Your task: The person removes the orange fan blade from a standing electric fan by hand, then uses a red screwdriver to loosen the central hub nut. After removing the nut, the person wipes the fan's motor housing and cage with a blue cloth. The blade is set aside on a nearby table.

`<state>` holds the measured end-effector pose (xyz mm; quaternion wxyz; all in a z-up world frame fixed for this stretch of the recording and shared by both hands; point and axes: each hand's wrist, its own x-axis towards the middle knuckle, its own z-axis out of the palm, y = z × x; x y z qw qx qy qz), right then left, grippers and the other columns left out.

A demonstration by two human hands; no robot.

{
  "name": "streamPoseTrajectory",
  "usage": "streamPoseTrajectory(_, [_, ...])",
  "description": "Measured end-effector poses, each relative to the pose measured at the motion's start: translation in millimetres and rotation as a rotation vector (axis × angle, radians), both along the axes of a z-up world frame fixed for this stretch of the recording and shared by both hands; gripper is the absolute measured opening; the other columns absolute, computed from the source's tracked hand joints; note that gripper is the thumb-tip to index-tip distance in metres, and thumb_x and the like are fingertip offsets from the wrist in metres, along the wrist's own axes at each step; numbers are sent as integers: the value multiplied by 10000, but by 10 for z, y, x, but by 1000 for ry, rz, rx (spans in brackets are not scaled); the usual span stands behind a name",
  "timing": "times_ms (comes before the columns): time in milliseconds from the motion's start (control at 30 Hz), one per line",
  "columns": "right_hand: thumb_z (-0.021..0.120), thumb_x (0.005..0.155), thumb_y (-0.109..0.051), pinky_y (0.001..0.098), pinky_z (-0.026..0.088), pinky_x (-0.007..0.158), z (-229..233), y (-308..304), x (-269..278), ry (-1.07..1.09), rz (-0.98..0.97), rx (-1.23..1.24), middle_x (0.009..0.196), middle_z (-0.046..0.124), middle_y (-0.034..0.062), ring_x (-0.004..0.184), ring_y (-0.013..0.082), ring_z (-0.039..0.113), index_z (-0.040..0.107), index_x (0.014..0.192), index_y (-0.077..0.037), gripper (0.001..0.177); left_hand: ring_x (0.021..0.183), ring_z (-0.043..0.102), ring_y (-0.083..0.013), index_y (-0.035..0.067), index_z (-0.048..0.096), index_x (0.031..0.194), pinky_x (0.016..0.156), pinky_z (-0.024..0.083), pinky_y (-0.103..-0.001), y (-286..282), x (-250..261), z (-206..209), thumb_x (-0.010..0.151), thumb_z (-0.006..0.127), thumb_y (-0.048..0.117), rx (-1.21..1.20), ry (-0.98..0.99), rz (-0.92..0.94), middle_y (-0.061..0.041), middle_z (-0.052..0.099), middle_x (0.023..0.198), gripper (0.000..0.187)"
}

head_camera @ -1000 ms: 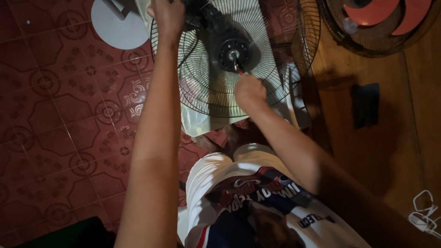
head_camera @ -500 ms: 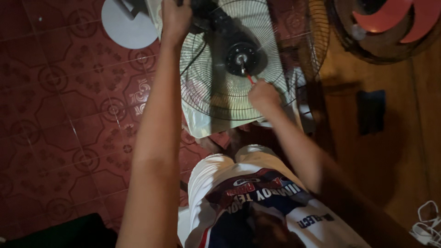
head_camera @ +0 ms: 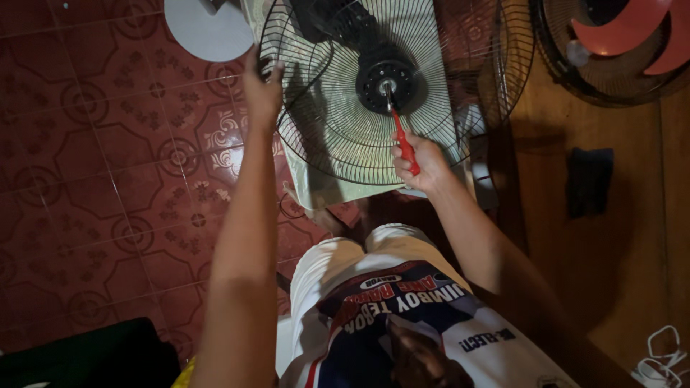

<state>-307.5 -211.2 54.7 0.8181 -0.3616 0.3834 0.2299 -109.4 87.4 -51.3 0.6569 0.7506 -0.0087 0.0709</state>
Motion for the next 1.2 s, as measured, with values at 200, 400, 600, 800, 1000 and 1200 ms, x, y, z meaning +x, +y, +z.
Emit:
streamPoseTrajectory(200, [295, 1108, -308, 246, 290, 364, 94, 91, 149, 70, -59, -46, 635, 459, -11, 434, 92, 371, 572, 1152, -77, 364, 897, 655, -150, 2, 600, 1348, 752, 547, -284, 14, -184, -339, 990, 552, -55, -259, 265, -10, -120, 716, 1105, 366])
streamPoseTrajectory(400, [362, 1131, -306, 201, 256, 327, 15, 26, 314, 21, -114, 171, 575, 440, -34, 394, 57, 350, 582, 1090, -80, 318, 831, 631, -123, -4, 654, 1285, 667, 610, -305, 24, -204, -468, 1060, 498, -50, -351, 275, -27, -75, 680, 1065, 277])
streamPoseTrajectory(600, [376, 1128, -306, 204, 245, 315, -73, -43, 297, 12, -94, 199, 573, 440, -36, 387, 58, 352, 594, 1081, -82, 316, 806, 645, -129, -6, 621, 1275, 641, 619, -307, 18, -137, -649, 1045, 530, -39, -365, 237, -6, -74, 680, 1036, 250])
streamPoseTrajectory(800, [380, 1103, -301, 229, 238, 320, -35, 19, 306, 55, -32, 14, 578, 438, -32, 389, 71, 352, 572, 1091, -101, 278, 784, 654, -145, -15, 623, 1265, 637, 623, -311, 58, -128, -761, 1057, 546, -39, -330, 227, -9, -79, 669, 1020, 224])
streamPoseTrajectory(1000, [391, 1082, -300, 262, 273, 356, 69, 141, 351, 137, 39, -194, 584, 424, -16, 406, 93, 344, 562, 1094, -96, 267, 808, 636, -124, -21, 621, 1291, 644, 621, -310, 49, -139, -704, 1044, 528, -66, -354, 225, -34, -76, 690, 1058, 268])
streamPoseTrajectory(1200, [430, 1056, -249, 297, 308, 372, 169, 276, 406, 130, 115, -390, 594, 448, 6, 424, 105, 365, 549, 1063, -55, 227, 773, 649, -131, -18, 611, 1280, 639, 601, -312, 40, -180, -648, 1046, 513, -73, -397, 255, -25, -67, 687, 998, 260])
